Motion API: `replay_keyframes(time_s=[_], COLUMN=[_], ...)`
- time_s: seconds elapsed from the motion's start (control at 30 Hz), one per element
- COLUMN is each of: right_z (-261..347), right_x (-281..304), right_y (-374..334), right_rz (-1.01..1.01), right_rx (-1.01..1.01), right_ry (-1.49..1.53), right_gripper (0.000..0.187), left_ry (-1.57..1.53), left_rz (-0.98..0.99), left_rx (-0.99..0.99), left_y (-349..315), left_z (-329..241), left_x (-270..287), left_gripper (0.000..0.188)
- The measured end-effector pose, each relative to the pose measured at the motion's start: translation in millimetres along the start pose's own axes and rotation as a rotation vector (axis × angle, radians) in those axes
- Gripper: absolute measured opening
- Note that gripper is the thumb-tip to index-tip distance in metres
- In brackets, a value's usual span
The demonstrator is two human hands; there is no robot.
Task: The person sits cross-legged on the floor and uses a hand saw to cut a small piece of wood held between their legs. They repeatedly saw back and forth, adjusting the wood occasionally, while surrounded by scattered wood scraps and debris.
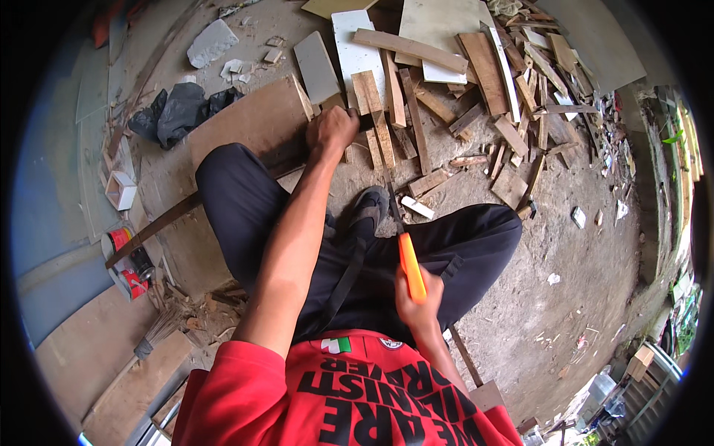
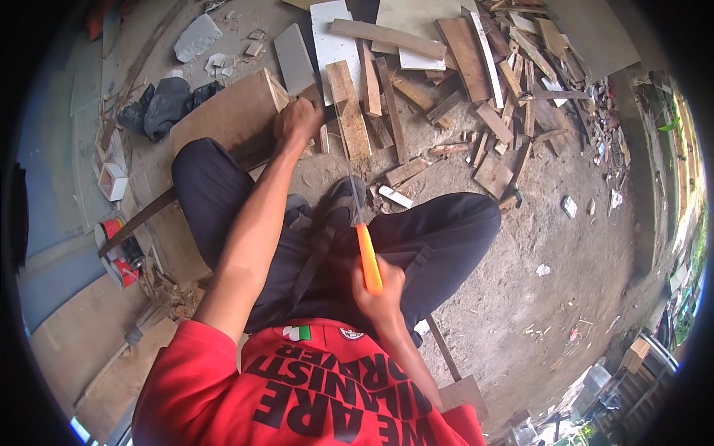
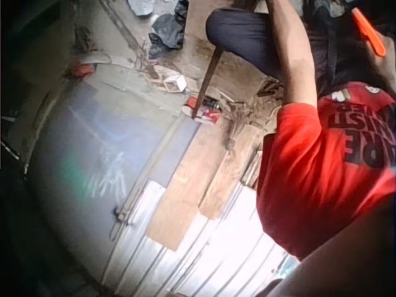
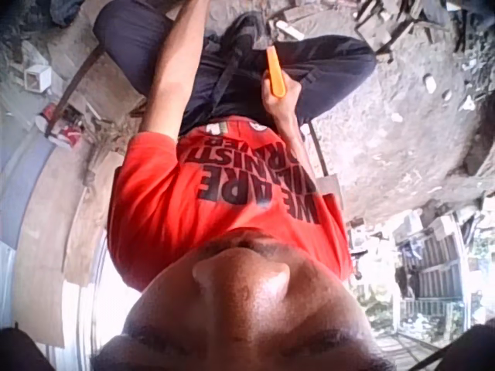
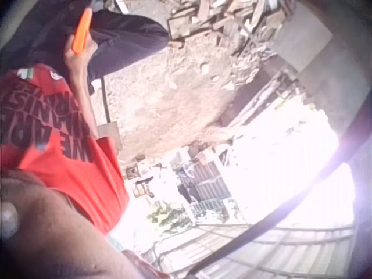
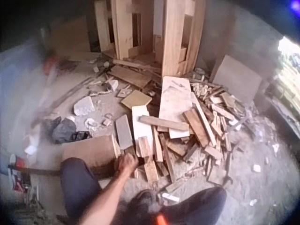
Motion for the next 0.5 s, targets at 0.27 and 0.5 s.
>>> replay_keyframes(time_s=[0.27,0.5], right_z=[23.3,43.4], right_x=[-26.1,-30.9], right_y=[112.3,142.1], right_rz=[-0.060,-0.072], right_rx=[0.053,0.220], right_ry=[0.000,-0.057], right_gripper=[0.022,0.023], left_ry=[0.109,-0.025], left_rz=[0.007,0.032], left_rx=[-0.013,0.077], left_y=[7.3,4.1], left_z=[16.8,-11.0], left_x=[-3.1,26.8], left_gripper=[0.040,0.049])
Point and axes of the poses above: each hand's wrist, its own y-axis towards the middle knuckle, its own x-axis out of the back of the hand, z = x × y, the point moved 7 cm from there along y, towards the middle knuckle, and after that the axes turned 8 degrees about z, right-handed, at the moved point
